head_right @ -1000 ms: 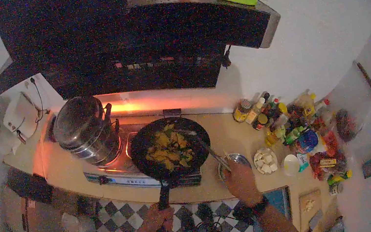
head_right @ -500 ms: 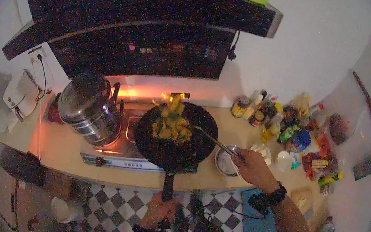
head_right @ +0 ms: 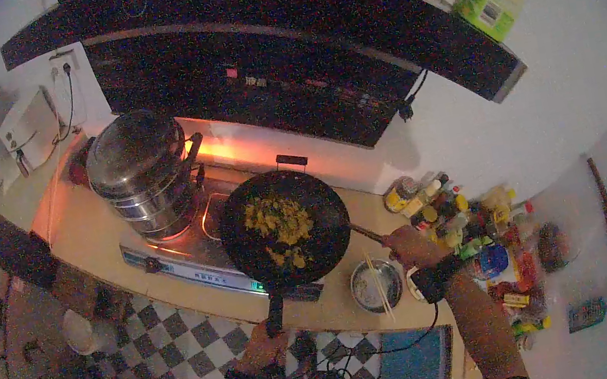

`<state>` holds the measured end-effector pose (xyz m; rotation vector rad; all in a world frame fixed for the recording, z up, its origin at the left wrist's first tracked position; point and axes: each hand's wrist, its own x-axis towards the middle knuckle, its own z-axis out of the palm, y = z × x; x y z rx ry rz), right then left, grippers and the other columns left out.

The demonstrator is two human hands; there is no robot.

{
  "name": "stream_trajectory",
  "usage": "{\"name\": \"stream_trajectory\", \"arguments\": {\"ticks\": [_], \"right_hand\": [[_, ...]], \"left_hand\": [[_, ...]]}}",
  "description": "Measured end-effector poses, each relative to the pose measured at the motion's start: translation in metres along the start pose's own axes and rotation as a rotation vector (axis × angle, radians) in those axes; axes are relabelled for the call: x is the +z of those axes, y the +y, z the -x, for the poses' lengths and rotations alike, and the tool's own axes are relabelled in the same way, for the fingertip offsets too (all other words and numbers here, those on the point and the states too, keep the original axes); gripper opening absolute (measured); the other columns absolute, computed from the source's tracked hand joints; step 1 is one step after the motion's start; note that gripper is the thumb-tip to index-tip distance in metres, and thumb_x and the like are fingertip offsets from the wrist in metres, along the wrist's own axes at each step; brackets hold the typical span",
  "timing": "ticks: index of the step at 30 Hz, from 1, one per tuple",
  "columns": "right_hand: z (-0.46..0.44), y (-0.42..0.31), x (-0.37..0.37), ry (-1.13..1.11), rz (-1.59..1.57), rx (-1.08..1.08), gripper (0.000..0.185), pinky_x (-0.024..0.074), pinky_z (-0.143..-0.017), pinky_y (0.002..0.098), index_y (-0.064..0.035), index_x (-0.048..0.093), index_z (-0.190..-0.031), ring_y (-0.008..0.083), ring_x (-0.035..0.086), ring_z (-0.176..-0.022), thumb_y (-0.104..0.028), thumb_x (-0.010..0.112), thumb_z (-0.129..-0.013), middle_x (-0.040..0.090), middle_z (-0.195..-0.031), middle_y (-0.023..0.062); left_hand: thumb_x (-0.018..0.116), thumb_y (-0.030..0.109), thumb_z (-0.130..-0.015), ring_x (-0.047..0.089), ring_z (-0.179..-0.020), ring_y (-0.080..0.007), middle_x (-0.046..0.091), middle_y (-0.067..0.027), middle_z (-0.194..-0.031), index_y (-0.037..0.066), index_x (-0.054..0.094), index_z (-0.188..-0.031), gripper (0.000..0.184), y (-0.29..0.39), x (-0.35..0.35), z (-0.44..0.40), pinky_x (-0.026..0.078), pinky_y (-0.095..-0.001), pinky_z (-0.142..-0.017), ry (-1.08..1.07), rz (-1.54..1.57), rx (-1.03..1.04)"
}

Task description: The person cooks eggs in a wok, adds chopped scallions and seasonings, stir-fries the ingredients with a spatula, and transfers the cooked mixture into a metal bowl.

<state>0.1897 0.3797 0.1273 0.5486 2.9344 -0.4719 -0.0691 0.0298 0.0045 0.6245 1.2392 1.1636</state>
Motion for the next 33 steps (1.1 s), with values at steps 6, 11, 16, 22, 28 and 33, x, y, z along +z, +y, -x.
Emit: {"name": "stream_trajectory", "arguments": {"ticks": [6,11,16,22,28,33], "right_hand": [[-0.052,0.011,-0.036,-0.350,-0.013,0.512,0.015,0.0519,-0.046,0.0332,-0.0032,0.066,-0.094,0.0151,0.063,-0.056,-0.015,0.064,-0.086,0.062,-0.066,0.0058],[-0.088,0.086,-0.014,0.127,-0.368,0.468,0.016,0.0514,-0.047,0.0331,-0.0029,0.066,-0.085,0.0171,0.063,-0.053,-0.019,0.064,-0.088,0.059,-0.060,0.0046],[-0.163,0.047,-0.013,-0.195,-0.266,0.596,0.031,0.0526,-0.061,0.0348,-0.0043,0.073,-0.082,0.0232,0.066,-0.060,-0.034,0.067,-0.091,0.070,-0.074,0.0094],[-0.133,0.038,-0.022,0.186,0.155,-0.039,0.036,0.0537,-0.063,0.0459,-0.0072,0.078,-0.085,0.0326,0.064,-0.061,-0.037,0.062,-0.095,0.071,-0.075,0.0160],[-0.064,0.087,-0.038,-0.216,0.177,-0.179,0.026,0.0536,-0.061,0.0416,-0.0105,0.073,-0.103,0.0285,0.064,-0.062,-0.033,0.064,-0.092,0.072,-0.082,0.0121],[-0.114,0.010,-0.002,-0.263,0.171,0.081,0.022,0.0520,-0.053,0.0350,-0.0093,0.069,-0.102,0.0185,0.059,-0.055,-0.029,0.064,-0.094,0.070,-0.082,0.0080]], "left_hand": [[0.059,0.012,-0.092,0.057,-0.048,-0.0158,0.057,-0.0046,-0.065,-0.003,0.053,-0.108,0.023,0.012,0.009,-0.017,0.048,-0.0319,-0.044,0.128,-0.009,-0.047],[0.059,0.012,-0.092,0.056,-0.047,-0.0159,0.056,-0.0051,-0.063,-0.004,0.053,-0.116,0.029,0.008,0.007,-0.039,0.047,-0.0331,-0.043,0.065,-0.135,-0.050],[0.060,0.012,-0.092,0.056,-0.046,-0.0162,0.058,-0.0062,-0.066,-0.002,0.053,-0.118,0.031,-0.006,0.010,-0.043,0.047,-0.0334,-0.043,0.119,-0.097,-0.005],[0.064,0.020,-0.093,0.062,-0.062,-0.0151,0.064,-0.0078,-0.084,0.000,0.052,-0.127,0.041,0.014,0.003,-0.037,0.052,-0.0317,-0.058,0.078,-0.125,-0.088],[0.065,0.018,-0.090,0.064,-0.057,-0.0225,0.067,-0.0114,-0.083,-0.002,0.054,-0.119,0.037,-0.042,0.006,-0.064,0.052,-0.0378,-0.050,0.181,-0.073,0.283],[0.066,0.017,-0.088,0.065,-0.057,-0.0232,0.066,-0.0147,-0.083,-0.003,0.054,-0.117,0.037,-0.021,0.004,-0.065,0.052,-0.0385,-0.050,0.097,-0.236,0.036]]}}
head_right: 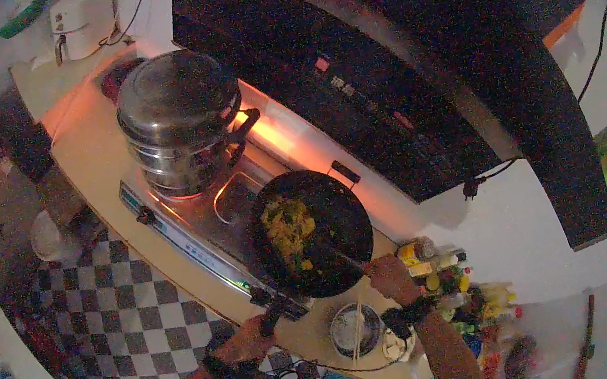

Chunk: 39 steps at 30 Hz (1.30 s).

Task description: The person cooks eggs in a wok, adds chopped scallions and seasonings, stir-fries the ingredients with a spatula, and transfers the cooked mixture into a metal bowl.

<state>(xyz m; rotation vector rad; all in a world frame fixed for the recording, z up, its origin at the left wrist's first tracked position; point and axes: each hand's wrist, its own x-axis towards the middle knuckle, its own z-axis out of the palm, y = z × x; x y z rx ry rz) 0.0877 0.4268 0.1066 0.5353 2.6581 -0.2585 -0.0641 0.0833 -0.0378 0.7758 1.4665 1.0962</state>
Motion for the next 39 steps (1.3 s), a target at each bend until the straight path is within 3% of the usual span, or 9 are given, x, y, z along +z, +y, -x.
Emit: {"name": "stream_trajectory", "arguments": {"ticks": [4,8,11,20,23,25,31,34,39], "right_hand": [[0.009,0.004,-0.039,-0.133,-0.502,0.555,0.020,0.0518,-0.055,0.0344,-0.0088,0.068,-0.103,0.0150,0.061,-0.064,-0.026,0.062,-0.096,0.066,-0.081,0.0052],[0.009,0.075,-0.004,0.335,-0.061,-0.144,0.031,0.0500,-0.056,0.0347,-0.0084,0.066,-0.098,0.0191,0.061,-0.060,-0.037,0.055,-0.098,0.062,-0.069,0.0026],[-0.028,0.063,-0.006,0.003,0.192,-0.229,0.026,0.0530,-0.054,0.0345,-0.0149,0.071,-0.103,0.0211,0.063,-0.058,-0.026,0.069,-0.079,0.064,-0.071,0.0100],[-0.017,0.060,0.014,0.033,0.095,-0.078,0.023,0.0513,-0.057,0.0349,-0.0142,0.071,-0.102,0.0221,0.063,-0.057,-0.028,0.072,-0.083,0.065,-0.067,0.0069],[-0.022,0.037,0.003,-0.098,-0.549,0.497,0.025,0.0505,-0.066,0.0421,-0.0131,0.071,-0.099,0.0279,0.064,-0.063,-0.027,0.075,-0.078,0.067,-0.070,0.0088],[-0.006,0.059,-0.020,-0.137,0.313,-0.345,0.020,0.0484,-0.064,0.0434,-0.0108,0.070,-0.093,0.0269,0.063,-0.062,-0.024,0.074,-0.078,0.065,-0.069,0.0104],[-0.026,-0.025,-0.010,-0.140,-0.480,0.540,0.022,0.0477,-0.054,0.0380,-0.0081,0.071,-0.084,0.0184,0.061,-0.054,-0.030,0.070,-0.082,0.063,-0.065,0.0115],[0.000,0.048,0.002,0.127,-0.114,-0.085,0.023,0.0541,-0.064,0.0455,-0.0165,0.077,-0.090,0.0286,0.064,-0.058,-0.036,0.064,-0.089,0.065,-0.065,0.0106],[-0.013,0.100,0.000,0.200,-0.070,0.022,0.027,0.0480,-0.055,0.0409,-0.0105,0.077,-0.093,0.0207,0.059,-0.052,-0.034,0.063,-0.091,0.061,-0.060,0.0101]], "left_hand": [[0.063,0.016,-0.087,0.064,-0.052,-0.0215,0.065,-0.0142,-0.079,-0.004,0.053,-0.112,0.034,0.021,-0.013,0.008,0.052,-0.0369,-0.048,-0.037,0.022,-0.156],[0.062,0.016,-0.088,0.064,-0.052,-0.0218,0.064,-0.0120,-0.075,-0.004,0.051,-0.109,0.032,0.015,-0.013,0.005,0.051,-0.0358,-0.048,-0.043,-0.022,-0.156],[0.064,0.021,-0.090,0.065,-0.054,-0.0213,0.065,-0.0120,-0.078,-0.003,0.050,-0.109,0.034,-0.002,-0.007,0.004,0.052,-0.0359,-0.050,0.049,-0.104,0.025],[0.064,0.035,-0.095,0.067,-0.072,-0.0188,0.066,-0.0107,-0.085,-0.003,0.049,-0.115,0.045,-0.026,-0.006,0.005,0.054,-0.0361,-0.061,-0.017,-0.057,0.018],[0.060,0.037,-0.099,0.067,-0.075,-0.0188,0.064,-0.0092,-0.084,-0.003,0.048,-0.114,0.044,-0.021,-0.011,0.013,0.054,-0.0359,-0.061,-0.040,-0.073,-0.042],[0.058,0.038,-0.100,0.066,-0.073,-0.0183,0.063,-0.0086,-0.085,-0.002,0.048,-0.114,0.043,-0.019,-0.017,0.024,0.055,-0.0353,-0.061,-0.134,0.011,-0.075],[0.054,0.041,-0.102,0.063,-0.072,-0.0146,0.057,-0.0059,-0.091,-0.001,0.048,-0.113,0.044,0.022,-0.023,0.049,0.056,-0.0321,-0.062,-0.142,0.127,-0.092],[0.054,0.040,-0.102,0.064,-0.077,-0.0137,0.056,-0.0046,-0.095,-0.001,0.047,-0.120,0.045,0.014,-0.029,0.052,0.058,-0.0311,-0.065,-0.211,0.249,-0.123],[0.053,0.036,-0.104,0.062,-0.093,-0.0132,0.057,-0.0034,-0.101,0.000,0.048,-0.130,0.045,-0.019,-0.026,0.058,0.058,-0.0327,-0.078,-0.246,0.372,-0.154]]}}
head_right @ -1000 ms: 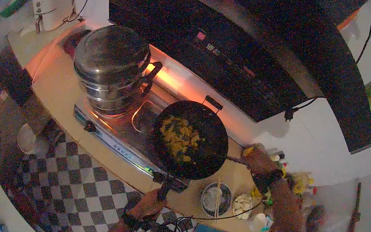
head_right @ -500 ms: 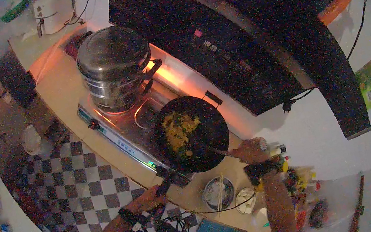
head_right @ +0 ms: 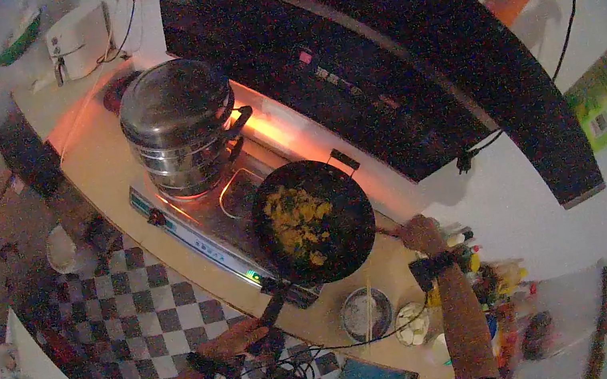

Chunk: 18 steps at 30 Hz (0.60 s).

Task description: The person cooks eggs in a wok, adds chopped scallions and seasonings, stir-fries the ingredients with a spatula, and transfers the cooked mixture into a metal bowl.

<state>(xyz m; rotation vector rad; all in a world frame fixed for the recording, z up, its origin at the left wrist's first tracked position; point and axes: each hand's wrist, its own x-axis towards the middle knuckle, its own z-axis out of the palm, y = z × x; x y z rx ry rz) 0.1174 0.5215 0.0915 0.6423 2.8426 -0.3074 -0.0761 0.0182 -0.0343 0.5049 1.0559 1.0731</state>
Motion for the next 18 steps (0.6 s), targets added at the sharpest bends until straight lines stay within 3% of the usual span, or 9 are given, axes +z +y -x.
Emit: {"name": "stream_trajectory", "arguments": {"ticks": [1,3,5,7,8,12,14,16,18], "right_hand": [[-0.014,-0.031,-0.007,-0.015,0.083,0.079,0.025,0.0487,-0.056,0.0423,-0.0104,0.076,-0.092,0.0228,0.061,-0.055,-0.032,0.064,-0.090,0.061,-0.061,0.0103],[-0.039,-0.047,0.017,0.113,0.118,0.003,0.020,0.0496,-0.059,0.0442,-0.0115,0.075,-0.095,0.0267,0.063,-0.060,-0.028,0.065,-0.089,0.062,-0.065,0.0115],[-0.035,-0.060,0.043,0.270,0.058,-0.107,0.019,0.0499,-0.060,0.0448,-0.0128,0.075,-0.098,0.0285,0.064,-0.063,-0.026,0.066,-0.089,0.063,-0.068,0.0124],[-0.005,-0.121,0.011,0.430,0.128,-0.006,0.022,0.0501,-0.062,0.0454,-0.0165,0.074,-0.107,0.0322,0.063,-0.072,-0.021,0.065,-0.088,0.062,-0.077,0.0145],[0.015,-0.139,-0.001,0.433,0.124,0.021,0.022,0.0501,-0.062,0.0454,-0.0165,0.074,-0.107,0.0322,0.063,-0.072,-0.021,0.065,-0.088,0.062,-0.077,0.0145],[0.090,-0.175,0.010,0.295,-0.007,0.066,0.032,0.0498,-0.067,0.0482,-0.0171,0.071,-0.116,0.0359,0.061,-0.077,-0.019,0.065,-0.085,0.057,-0.082,0.0157],[0.109,-0.188,0.028,0.217,-0.092,0.106,0.036,0.0499,-0.069,0.0491,-0.0181,0.070,-0.120,0.0365,0.060,-0.078,-0.019,0.065,-0.085,0.055,-0.081,0.0154],[0.114,-0.209,0.054,0.193,-0.151,0.408,0.042,0.0521,-0.083,0.0466,-0.0173,0.065,-0.129,0.0365,0.063,-0.089,-0.019,0.064,-0.087,0.063,-0.091,0.0169],[0.110,-0.201,0.100,0.310,-0.246,0.350,0.041,0.0527,-0.076,0.0433,-0.0132,0.065,-0.128,0.0324,0.065,-0.086,-0.022,0.066,-0.088,0.065,-0.096,0.0171]], "left_hand": [[0.052,0.036,-0.105,0.060,-0.096,-0.0126,0.058,-0.0035,-0.103,0.001,0.051,-0.128,0.041,-0.028,-0.004,-0.007,0.056,-0.0331,-0.083,0.060,0.063,0.072],[0.051,0.035,-0.105,0.057,-0.099,-0.0121,0.058,-0.0035,-0.105,0.002,0.054,-0.126,0.039,-0.029,-0.004,-0.004,0.053,-0.0335,-0.087,0.107,0.105,0.123],[0.053,0.036,-0.105,0.056,-0.097,-0.0119,0.060,-0.0025,-0.106,0.004,0.056,-0.123,0.037,0.013,0.005,0.004,0.049,-0.0336,-0.090,0.061,-0.033,0.047],[0.055,0.035,-0.104,0.060,-0.099,-0.0137,0.062,-0.0039,-0.112,0.005,0.053,-0.131,0.040,0.008,-0.004,0.000,0.052,-0.0359,-0.089,0.021,-0.085,0.014],[0.056,0.033,-0.103,0.063,-0.100,-0.0155,0.063,-0.0054,-0.117,0.007,0.049,-0.138,0.045,0.006,-0.008,-0.001,0.055,-0.0381,-0.089,0.006,-0.110,0.000],[0.058,0.034,-0.102,0.061,-0.107,-0.0176,0.061,-0.0044,-0.123,0.008,0.046,-0.143,0.050,0.008,-0.009,-0.004,0.054,-0.0400,-0.092,-0.036,-0.058,-0.011],[0.062,0.036,-0.100,0.057,-0.121,-0.0210,0.055,-0.0059,-0.137,0.010,0.044,-0.147,0.057,0.021,-0.005,0.003,0.052,-0.0446,-0.097,0.026,-0.007,-0.191],[0.061,0.037,-0.099,0.054,-0.125,-0.0233,0.052,-0.0070,-0.142,0.009,0.043,-0.147,0.058,0.049,0.005,0.031,0.052,-0.0482,-0.098,0.008,0.051,-0.098],[0.061,0.038,-0.099,0.052,-0.129,-0.0257,0.050,-0.0081,-0.146,0.009,0.043,-0.147,0.059,0.031,-0.002,0.031,0.051,-0.0519,-0.098,-0.045,0.106,-0.034]]}}
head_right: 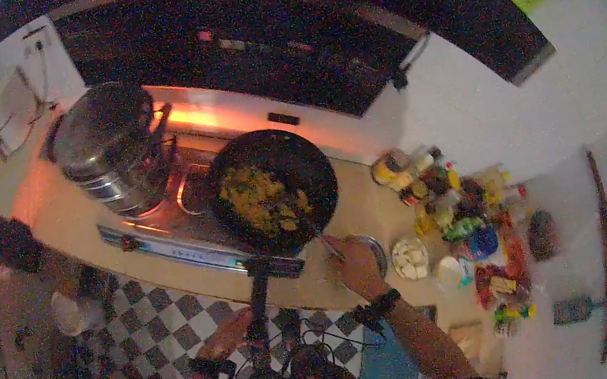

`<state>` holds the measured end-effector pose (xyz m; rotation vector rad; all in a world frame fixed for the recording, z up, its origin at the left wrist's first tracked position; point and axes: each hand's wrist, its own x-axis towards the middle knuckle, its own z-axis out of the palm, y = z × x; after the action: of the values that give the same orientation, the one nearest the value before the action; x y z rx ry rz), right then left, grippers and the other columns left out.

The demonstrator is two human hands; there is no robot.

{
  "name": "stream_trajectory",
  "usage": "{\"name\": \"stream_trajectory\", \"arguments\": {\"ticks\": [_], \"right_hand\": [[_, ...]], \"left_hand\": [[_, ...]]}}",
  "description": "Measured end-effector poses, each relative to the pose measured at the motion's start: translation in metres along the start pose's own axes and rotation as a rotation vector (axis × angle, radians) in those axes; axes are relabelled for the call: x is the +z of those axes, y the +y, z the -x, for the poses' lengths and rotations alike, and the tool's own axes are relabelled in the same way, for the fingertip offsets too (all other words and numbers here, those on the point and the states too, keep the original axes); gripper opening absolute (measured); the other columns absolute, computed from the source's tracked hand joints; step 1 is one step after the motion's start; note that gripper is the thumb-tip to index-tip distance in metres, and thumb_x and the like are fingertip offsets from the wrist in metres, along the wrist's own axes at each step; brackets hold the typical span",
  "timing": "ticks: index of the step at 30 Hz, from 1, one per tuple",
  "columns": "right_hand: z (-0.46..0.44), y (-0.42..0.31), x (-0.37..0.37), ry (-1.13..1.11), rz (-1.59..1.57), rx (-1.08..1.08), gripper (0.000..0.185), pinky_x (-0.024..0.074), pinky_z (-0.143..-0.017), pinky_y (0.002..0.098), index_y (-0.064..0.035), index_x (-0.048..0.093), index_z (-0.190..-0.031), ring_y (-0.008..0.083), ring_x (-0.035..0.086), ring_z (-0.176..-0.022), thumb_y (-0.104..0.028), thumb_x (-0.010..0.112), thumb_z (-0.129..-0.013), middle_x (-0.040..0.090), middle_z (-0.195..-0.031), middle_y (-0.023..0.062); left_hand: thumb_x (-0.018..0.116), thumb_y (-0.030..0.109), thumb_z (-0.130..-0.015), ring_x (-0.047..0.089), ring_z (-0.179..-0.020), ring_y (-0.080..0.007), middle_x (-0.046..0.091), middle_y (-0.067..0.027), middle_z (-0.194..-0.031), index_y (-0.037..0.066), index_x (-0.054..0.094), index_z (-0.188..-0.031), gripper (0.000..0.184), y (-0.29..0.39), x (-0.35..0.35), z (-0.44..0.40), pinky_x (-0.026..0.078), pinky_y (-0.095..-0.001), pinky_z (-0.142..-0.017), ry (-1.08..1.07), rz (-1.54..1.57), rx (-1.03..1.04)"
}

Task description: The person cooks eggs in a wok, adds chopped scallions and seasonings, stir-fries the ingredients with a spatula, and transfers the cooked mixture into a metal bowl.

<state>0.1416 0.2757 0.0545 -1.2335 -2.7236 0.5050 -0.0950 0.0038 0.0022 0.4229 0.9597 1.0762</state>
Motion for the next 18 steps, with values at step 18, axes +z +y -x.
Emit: {"name": "stream_trajectory", "arguments": {"ticks": [18], "right_hand": [[0.106,0.186,0.149,0.100,0.050,0.360,0.033,0.0530,-0.076,0.0498,-0.0011,0.066,-0.100,0.0390,0.066,-0.085,-0.029,0.070,-0.084,0.068,-0.087,0.0186]], "left_hand": [[0.065,0.027,-0.094,0.067,-0.078,-0.0214,0.067,-0.0075,-0.094,0.005,0.063,-0.104,0.024,-0.238,0.002,-0.024,0.057,-0.0368,-0.070,0.555,0.306,-0.132]]}}
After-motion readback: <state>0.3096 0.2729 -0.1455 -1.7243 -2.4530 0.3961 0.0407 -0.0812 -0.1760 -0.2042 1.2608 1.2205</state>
